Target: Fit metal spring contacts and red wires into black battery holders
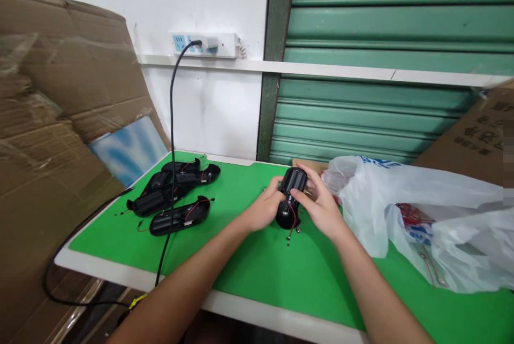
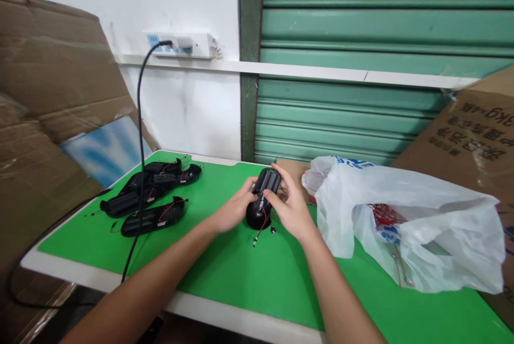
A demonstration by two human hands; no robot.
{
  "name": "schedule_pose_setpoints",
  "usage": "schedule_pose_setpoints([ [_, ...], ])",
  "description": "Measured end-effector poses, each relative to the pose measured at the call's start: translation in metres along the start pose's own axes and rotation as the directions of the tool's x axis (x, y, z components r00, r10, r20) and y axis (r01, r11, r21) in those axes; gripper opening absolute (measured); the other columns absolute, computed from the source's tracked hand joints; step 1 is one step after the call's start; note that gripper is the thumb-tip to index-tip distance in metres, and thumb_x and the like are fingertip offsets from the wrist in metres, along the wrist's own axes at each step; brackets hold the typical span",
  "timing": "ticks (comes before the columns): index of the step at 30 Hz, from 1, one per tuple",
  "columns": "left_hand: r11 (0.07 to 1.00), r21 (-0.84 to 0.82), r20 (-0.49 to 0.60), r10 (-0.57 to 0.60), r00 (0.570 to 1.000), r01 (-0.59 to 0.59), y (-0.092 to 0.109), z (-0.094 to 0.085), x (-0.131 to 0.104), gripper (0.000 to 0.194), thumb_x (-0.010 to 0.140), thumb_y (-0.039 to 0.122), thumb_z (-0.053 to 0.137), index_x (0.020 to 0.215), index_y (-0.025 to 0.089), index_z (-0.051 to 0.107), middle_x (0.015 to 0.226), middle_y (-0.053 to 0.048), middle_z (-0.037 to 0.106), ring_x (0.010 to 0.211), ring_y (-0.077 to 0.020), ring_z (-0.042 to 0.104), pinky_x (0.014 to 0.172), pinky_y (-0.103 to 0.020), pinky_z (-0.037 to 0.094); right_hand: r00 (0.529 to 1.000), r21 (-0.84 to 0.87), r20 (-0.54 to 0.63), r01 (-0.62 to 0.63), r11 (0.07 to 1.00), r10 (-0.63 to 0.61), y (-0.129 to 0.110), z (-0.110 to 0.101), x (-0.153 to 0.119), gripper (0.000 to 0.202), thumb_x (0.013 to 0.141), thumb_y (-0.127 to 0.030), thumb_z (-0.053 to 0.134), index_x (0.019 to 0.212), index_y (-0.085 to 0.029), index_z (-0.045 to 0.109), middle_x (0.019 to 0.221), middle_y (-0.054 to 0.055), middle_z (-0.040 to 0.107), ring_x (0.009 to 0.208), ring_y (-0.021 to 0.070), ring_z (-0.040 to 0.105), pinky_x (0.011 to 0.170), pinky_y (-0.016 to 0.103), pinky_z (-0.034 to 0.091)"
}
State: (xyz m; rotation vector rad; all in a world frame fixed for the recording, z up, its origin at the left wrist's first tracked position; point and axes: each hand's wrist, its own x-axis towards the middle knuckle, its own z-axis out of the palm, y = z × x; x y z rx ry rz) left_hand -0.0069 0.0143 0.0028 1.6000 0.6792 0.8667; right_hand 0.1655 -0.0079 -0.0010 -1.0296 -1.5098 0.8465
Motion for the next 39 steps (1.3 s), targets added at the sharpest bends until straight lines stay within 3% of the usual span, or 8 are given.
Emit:
schedule_pose_setpoints([
  [4,0.999,0.023,0.028,0.043,0.999,-0.044,-0.002,-0.002,0.002,0.036,0.097,0.030,0.041,0.130,0.016,0.043,0.113,-0.008,0.060,0.105,-0.0204,0.056,0.097,-0.036,0.046,0.999,0.032,0.042,-0.019,0.999,0.017,0.000,-0.002,0.000,0.072,0.090,-0.041,0.069,0.153,-0.025,0.039,0.143,0.010,0.055,0.127,0.0192,0.060,0.108,0.034,0.053],
  [7,0.994,0.043,0.054,0.097,0.994,-0.100,-0.007,-0.003,0.003,0.043,0.100,0.032,0.041,0.140,0.016,0.037,0.122,-0.011,0.061,0.112,-0.0208,0.058,0.102,-0.037,0.047,0.998,0.036,0.061,-0.026,0.999,0.024,0.002,-0.002,0.001,0.074,0.090,-0.041,0.068,0.155,-0.024,0.037,0.143,0.011,0.054,0.126,0.0193,0.062,0.109,0.035,0.053],
  [17,0.977,0.137,0.090,0.154,0.984,-0.166,-0.002,-0.007,0.001,0.053,0.102,0.029,0.040,0.151,0.014,0.028,0.148,-0.016,0.049,0.140,-0.0227,0.046,0.121,-0.042,0.032,0.999,0.038,0.047,-0.014,0.999,0.012,0.005,-0.001,0.000,0.073,0.088,-0.032,0.067,0.155,-0.024,0.038,0.146,0.010,0.051,0.131,0.0183,0.058,0.113,0.035,0.050],
  [26,0.977,0.138,0.114,0.145,0.983,-0.160,-0.001,-0.011,0.001,0.053,0.101,0.028,0.040,0.150,0.015,0.027,0.146,-0.017,0.049,0.140,-0.0237,0.045,0.121,-0.044,0.033,0.994,0.072,0.096,-0.054,0.996,0.047,0.005,-0.001,-0.002,0.082,0.087,-0.034,0.071,0.158,-0.026,0.031,0.143,0.012,0.054,0.116,0.0176,0.067,0.100,0.032,0.058],
  [39,0.968,0.156,0.122,0.180,0.976,-0.198,0.000,-0.013,0.000,0.050,0.102,0.029,0.042,0.149,0.016,0.031,0.146,-0.016,0.050,0.138,-0.0244,0.047,0.121,-0.045,0.034,0.995,0.061,0.095,-0.035,0.998,0.029,0.005,0.000,-0.002,0.075,0.086,-0.033,0.074,0.150,-0.026,0.037,0.141,0.012,0.055,0.117,0.0169,0.066,0.103,0.033,0.057],
])
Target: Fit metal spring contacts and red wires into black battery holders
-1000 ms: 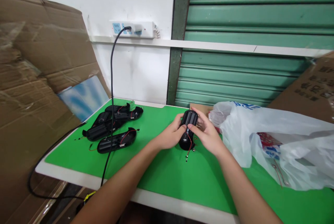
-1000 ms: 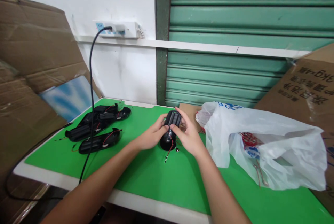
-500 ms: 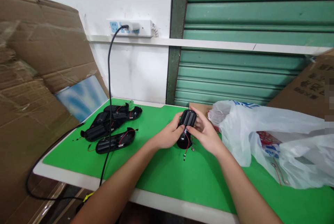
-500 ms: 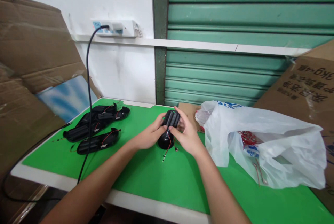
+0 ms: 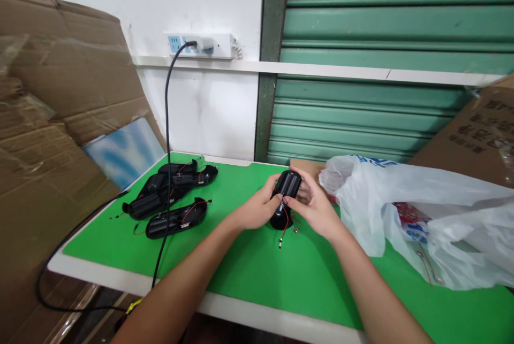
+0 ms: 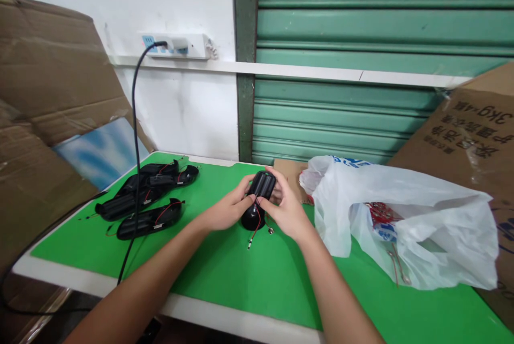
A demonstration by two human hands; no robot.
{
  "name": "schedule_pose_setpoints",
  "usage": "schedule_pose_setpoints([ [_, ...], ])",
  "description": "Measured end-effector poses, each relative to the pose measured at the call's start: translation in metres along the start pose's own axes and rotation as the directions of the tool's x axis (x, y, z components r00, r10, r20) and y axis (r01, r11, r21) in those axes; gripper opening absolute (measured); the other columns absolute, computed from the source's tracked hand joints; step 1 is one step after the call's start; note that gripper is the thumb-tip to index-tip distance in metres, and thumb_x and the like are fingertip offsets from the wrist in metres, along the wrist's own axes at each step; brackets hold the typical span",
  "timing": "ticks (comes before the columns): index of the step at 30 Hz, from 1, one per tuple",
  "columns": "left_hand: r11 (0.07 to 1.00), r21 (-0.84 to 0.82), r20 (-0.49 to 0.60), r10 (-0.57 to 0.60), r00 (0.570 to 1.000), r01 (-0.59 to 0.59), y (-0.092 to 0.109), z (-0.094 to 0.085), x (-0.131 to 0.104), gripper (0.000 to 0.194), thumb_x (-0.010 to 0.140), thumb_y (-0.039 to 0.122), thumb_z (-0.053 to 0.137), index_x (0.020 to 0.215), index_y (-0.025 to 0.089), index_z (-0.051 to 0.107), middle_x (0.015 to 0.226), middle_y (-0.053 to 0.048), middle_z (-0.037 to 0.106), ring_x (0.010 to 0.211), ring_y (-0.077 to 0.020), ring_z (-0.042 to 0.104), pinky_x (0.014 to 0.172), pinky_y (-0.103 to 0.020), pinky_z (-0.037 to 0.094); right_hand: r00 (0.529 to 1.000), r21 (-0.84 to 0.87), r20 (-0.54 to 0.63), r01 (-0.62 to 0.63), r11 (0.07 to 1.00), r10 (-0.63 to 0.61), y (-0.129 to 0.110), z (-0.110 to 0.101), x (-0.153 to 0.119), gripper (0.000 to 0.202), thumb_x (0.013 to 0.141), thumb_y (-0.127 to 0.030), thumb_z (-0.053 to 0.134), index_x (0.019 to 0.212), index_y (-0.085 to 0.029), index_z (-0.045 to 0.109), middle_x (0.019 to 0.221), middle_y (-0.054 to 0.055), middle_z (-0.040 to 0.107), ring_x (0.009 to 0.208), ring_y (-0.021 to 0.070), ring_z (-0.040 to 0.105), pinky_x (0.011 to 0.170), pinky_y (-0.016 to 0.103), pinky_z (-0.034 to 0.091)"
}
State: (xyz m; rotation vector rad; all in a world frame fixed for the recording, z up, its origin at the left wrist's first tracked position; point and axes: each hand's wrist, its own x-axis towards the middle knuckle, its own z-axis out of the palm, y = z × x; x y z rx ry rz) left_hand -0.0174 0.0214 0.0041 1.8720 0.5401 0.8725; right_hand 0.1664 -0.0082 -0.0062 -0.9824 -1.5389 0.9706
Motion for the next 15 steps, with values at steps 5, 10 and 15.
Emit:
schedule_pose_setpoints([
  [5,0.999,0.040,0.002,0.019,1.000,-0.019,-0.0024,0.0006,0.0000,0.050,0.102,0.027,0.040,0.150,0.015,0.029,0.149,-0.017,0.048,0.141,-0.0240,0.044,0.123,-0.045,0.030,1.000,-0.005,-0.001,0.001,1.000,-0.001,0.0001,0.0003,0.0005,0.073,0.085,-0.031,0.074,0.148,-0.026,0.038,0.141,0.011,0.055,0.117,0.0164,0.066,0.104,0.033,0.056],
  [10,0.996,0.089,-0.022,0.024,0.999,-0.022,-0.0034,0.0020,-0.0013,0.050,0.102,0.025,0.039,0.150,0.014,0.028,0.148,-0.017,0.047,0.140,-0.0231,0.045,0.123,-0.044,0.030,1.000,-0.008,-0.016,0.006,1.000,-0.006,0.0015,0.0019,0.0005,0.072,0.084,-0.033,0.073,0.147,-0.025,0.039,0.142,0.011,0.054,0.118,0.0173,0.065,0.105,0.034,0.055],
  [15,0.993,0.118,-0.040,0.011,0.999,-0.006,-0.0042,0.0045,-0.0014,0.050,0.102,0.024,0.037,0.150,0.013,0.026,0.147,-0.018,0.047,0.139,-0.0235,0.045,0.122,-0.045,0.030,1.000,-0.018,-0.030,0.007,1.000,-0.008,0.0024,0.0042,0.0011,0.072,0.084,-0.036,0.073,0.146,-0.024,0.039,0.138,0.012,0.057,0.114,0.0171,0.066,0.100,0.033,0.057],
])
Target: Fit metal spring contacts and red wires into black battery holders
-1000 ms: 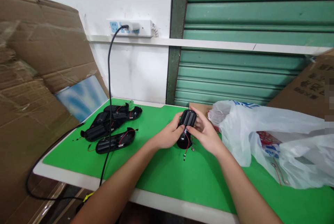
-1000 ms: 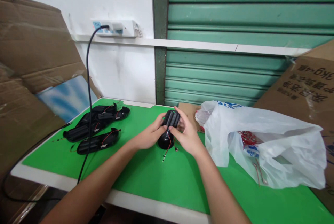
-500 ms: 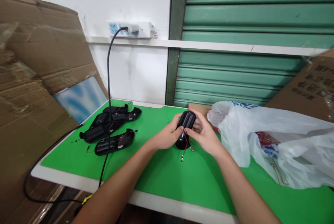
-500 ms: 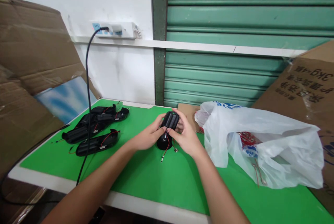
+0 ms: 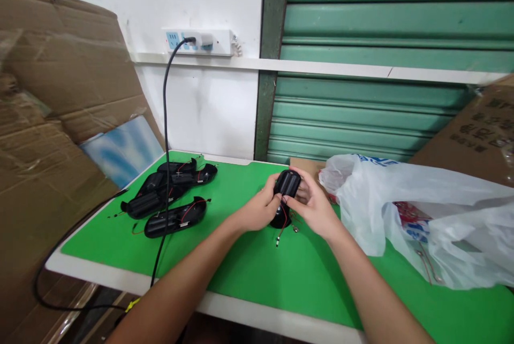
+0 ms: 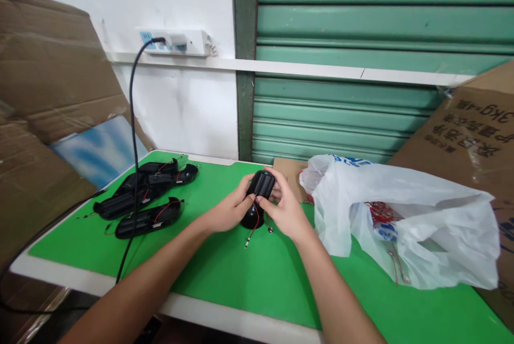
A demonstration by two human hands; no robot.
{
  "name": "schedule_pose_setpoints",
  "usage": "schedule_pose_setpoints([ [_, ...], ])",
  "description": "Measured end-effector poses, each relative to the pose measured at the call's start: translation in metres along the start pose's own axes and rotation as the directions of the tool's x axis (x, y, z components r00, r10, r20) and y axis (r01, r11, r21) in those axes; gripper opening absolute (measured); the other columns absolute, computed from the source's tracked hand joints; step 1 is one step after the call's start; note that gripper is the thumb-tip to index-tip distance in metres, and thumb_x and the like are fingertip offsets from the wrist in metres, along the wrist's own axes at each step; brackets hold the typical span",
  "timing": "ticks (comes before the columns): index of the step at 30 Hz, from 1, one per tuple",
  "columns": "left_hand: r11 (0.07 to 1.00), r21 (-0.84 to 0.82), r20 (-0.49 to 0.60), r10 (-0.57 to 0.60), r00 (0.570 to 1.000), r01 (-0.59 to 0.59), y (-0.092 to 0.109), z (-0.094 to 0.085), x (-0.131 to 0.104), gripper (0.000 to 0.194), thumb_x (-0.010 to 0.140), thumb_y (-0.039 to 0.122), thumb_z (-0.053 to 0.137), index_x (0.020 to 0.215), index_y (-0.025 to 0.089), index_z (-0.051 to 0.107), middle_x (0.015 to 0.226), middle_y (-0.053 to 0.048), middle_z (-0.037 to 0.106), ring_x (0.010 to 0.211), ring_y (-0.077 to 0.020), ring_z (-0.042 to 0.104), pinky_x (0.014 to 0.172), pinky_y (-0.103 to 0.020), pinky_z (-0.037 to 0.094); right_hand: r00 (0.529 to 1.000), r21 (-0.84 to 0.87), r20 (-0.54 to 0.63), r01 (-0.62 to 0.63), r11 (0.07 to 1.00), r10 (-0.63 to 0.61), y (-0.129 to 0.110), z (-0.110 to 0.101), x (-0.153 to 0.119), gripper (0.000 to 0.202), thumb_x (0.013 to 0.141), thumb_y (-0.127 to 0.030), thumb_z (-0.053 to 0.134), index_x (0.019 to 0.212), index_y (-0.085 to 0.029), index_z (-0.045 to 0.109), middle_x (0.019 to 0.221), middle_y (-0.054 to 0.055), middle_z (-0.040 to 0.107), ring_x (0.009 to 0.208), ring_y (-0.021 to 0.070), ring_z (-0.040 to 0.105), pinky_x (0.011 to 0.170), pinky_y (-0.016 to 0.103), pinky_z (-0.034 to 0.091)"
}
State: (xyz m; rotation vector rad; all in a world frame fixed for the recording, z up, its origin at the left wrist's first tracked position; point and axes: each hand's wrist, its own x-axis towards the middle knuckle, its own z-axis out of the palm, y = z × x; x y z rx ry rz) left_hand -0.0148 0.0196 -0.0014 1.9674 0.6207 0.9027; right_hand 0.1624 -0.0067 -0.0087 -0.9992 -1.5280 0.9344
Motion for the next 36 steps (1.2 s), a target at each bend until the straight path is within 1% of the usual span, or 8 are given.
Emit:
schedule_pose_setpoints([
  [7,1.000,0.028,-0.020,0.010,1.000,-0.010,-0.003,0.006,0.000,0.051,0.101,0.021,0.033,0.150,0.009,0.024,0.144,-0.021,0.047,0.137,-0.0237,0.046,0.123,-0.045,0.030,1.000,-0.001,-0.019,-0.006,1.000,0.006,0.000,0.002,0.001,0.070,0.081,-0.036,0.073,0.143,-0.024,0.041,0.132,0.011,0.059,0.107,0.0156,0.068,0.093,0.029,0.058],
  [11,0.999,0.032,-0.039,0.024,0.999,-0.022,-0.003,0.009,0.000,0.050,0.102,0.021,0.033,0.149,0.010,0.023,0.145,-0.022,0.046,0.139,-0.0242,0.046,0.123,-0.046,0.031,1.000,-0.012,-0.013,0.001,1.000,-0.001,0.000,0.002,0.001,0.068,0.082,-0.036,0.071,0.142,-0.023,0.040,0.132,0.011,0.059,0.107,0.0153,0.067,0.095,0.029,0.057],
  [20,0.998,0.055,-0.078,0.042,0.996,-0.038,-0.005,0.013,-0.001,0.053,0.102,0.023,0.035,0.151,0.008,0.025,0.146,-0.023,0.049,0.142,-0.0279,0.043,0.122,-0.048,0.031,0.998,0.111,0.000,-0.057,0.992,0.057,0.000,0.001,0.002,0.073,0.078,-0.030,0.076,0.141,-0.023,0.041,0.132,0.010,0.061,0.108,0.0148,0.068,0.096,0.026,0.057],
  [23,0.999,-0.037,-0.062,0.001,0.998,-0.003,-0.002,0.009,0.001,0.053,0.102,0.026,0.038,0.152,0.011,0.028,0.148,-0.020,0.049,0.142,-0.0277,0.042,0.123,-0.046,0.029,0.998,0.117,0.027,-0.053,0.992,0.050,-0.004,-0.003,0.002,0.074,0.082,-0.033,0.075,0.146,-0.024,0.039,0.140,0.010,0.056,0.117,0.0159,0.066,0.100,0.027,0.055],
  [25,0.985,-0.165,-0.045,-0.047,0.998,0.039,-0.001,0.006,0.004,0.055,0.099,0.027,0.041,0.152,0.012,0.031,0.150,-0.017,0.049,0.140,-0.0282,0.044,0.120,-0.045,0.031,0.999,0.128,0.037,-0.044,0.991,0.040,-0.007,-0.005,0.002,0.074,0.086,-0.036,0.072,0.151,-0.025,0.037,0.143,0.010,0.054,0.123,0.0165,0.063,0.104,0.028,0.054],
  [29,0.905,-0.409,-0.059,-0.154,0.986,0.117,-0.003,0.003,0.009,0.061,0.088,0.022,0.049,0.147,0.014,0.040,0.150,-0.012,0.052,0.138,-0.0284,0.047,0.116,-0.040,0.035,1.000,0.146,0.011,-0.026,0.989,0.025,-0.009,-0.004,0.001,0.078,0.089,-0.040,0.070,0.156,-0.025,0.034,0.142,0.010,0.055,0.122,0.0177,0.063,0.103,0.029,0.055],
  [32,0.873,-0.466,-0.089,-0.207,0.974,0.143,-0.005,0.004,0.010,0.061,0.084,0.022,0.051,0.145,0.015,0.046,0.149,-0.010,0.054,0.138,-0.0279,0.047,0.116,-0.038,0.035,1.000,0.141,0.007,-0.027,0.990,0.026,-0.009,-0.002,0.001,0.078,0.089,-0.041,0.071,0.156,-0.024,0.034,0.141,0.010,0.056,0.120,0.0180,0.065,0.100,0.028,0.057],
  [36,0.853,-0.500,-0.097,-0.228,0.969,0.150,-0.004,0.006,0.010,0.057,0.088,0.025,0.050,0.144,0.015,0.048,0.153,-0.009,0.051,0.138,-0.0276,0.047,0.116,-0.038,0.034,1.000,0.133,0.021,-0.020,0.991,0.017,-0.009,-0.003,0.001,0.077,0.089,-0.040,0.070,0.156,-0.025,0.034,0.142,0.010,0.056,0.119,0.0177,0.065,0.100,0.028,0.057],
])
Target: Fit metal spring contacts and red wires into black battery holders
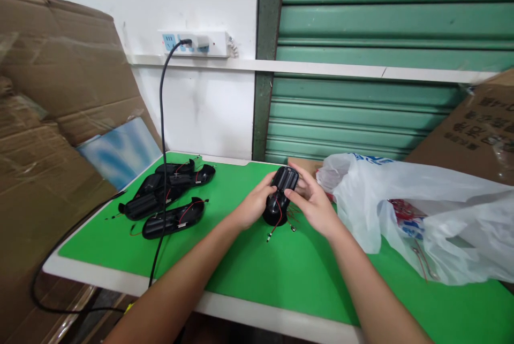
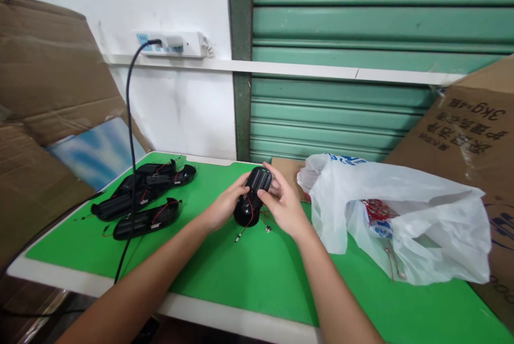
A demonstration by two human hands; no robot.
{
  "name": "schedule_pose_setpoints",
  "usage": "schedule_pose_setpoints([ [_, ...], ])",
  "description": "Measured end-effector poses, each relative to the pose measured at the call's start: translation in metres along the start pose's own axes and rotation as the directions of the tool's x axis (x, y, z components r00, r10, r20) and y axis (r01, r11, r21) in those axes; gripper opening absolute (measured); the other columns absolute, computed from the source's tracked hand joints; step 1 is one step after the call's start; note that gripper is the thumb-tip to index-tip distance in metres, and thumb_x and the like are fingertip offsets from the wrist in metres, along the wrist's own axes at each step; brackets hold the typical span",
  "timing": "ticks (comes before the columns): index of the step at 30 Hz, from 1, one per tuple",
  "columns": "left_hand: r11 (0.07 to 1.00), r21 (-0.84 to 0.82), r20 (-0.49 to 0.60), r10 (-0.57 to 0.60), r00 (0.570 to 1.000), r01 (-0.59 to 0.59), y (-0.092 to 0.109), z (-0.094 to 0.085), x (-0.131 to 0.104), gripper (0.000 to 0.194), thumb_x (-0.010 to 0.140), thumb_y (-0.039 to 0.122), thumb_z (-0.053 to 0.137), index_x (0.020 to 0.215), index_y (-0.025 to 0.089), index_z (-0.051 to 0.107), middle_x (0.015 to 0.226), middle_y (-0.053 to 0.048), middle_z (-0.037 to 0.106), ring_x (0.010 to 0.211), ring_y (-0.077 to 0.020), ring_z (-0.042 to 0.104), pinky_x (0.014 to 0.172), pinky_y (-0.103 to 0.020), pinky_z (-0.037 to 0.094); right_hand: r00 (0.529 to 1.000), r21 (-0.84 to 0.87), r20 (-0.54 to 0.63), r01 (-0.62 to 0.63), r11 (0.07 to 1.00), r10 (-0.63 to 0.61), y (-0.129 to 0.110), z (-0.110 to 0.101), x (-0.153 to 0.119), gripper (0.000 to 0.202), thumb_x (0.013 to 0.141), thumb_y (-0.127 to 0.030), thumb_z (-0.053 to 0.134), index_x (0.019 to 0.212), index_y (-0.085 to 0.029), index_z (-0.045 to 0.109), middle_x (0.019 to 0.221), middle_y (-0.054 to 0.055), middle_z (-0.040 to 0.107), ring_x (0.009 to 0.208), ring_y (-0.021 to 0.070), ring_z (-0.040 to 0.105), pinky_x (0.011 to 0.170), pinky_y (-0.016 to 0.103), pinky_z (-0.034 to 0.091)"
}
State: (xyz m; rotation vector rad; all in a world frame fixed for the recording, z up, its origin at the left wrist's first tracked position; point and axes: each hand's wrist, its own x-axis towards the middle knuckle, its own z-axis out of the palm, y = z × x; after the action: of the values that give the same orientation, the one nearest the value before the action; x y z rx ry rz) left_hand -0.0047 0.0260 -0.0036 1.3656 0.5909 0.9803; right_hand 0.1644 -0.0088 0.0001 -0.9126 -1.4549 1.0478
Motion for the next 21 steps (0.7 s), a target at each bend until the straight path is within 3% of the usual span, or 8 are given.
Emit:
schedule_pose_setpoints([
  [9,0.999,0.032,0.069,0.029,0.997,-0.031,0.0047,0.0020,-0.0041,0.063,0.091,0.024,0.055,0.153,0.018,0.040,0.151,-0.010,0.051,0.140,-0.0267,0.046,0.115,-0.036,0.036,0.999,0.033,-0.032,-0.012,0.999,0.013,0.0011,0.0035,0.0008,0.075,0.085,-0.038,0.073,0.152,-0.024,0.041,0.142,0.011,0.056,0.123,0.0199,0.064,0.109,0.034,0.053],
  [17,0.995,0.101,0.097,-0.010,0.995,0.000,-0.0009,-0.0066,-0.0024,0.081,0.089,0.044,0.067,0.156,0.016,0.032,0.129,-0.016,0.062,0.115,-0.0286,0.060,0.099,-0.039,0.047,0.991,0.124,-0.098,-0.074,0.989,0.087,0.0017,0.0047,0.0048,0.076,0.077,-0.039,0.078,0.144,-0.021,0.046,0.139,0.011,0.059,0.121,0.0202,0.065,0.107,0.034,0.052],
  [21,0.993,0.114,0.090,0.014,0.996,-0.025,-0.0022,-0.0049,-0.0023,0.084,0.088,0.046,0.069,0.155,0.013,0.032,0.132,-0.019,0.060,0.118,-0.0287,0.059,0.099,-0.038,0.048,0.986,0.130,-0.123,-0.100,0.986,0.116,0.0033,0.0084,0.0053,0.076,0.074,-0.040,0.080,0.141,-0.019,0.049,0.138,0.012,0.059,0.118,0.0197,0.065,0.105,0.032,0.052],
])
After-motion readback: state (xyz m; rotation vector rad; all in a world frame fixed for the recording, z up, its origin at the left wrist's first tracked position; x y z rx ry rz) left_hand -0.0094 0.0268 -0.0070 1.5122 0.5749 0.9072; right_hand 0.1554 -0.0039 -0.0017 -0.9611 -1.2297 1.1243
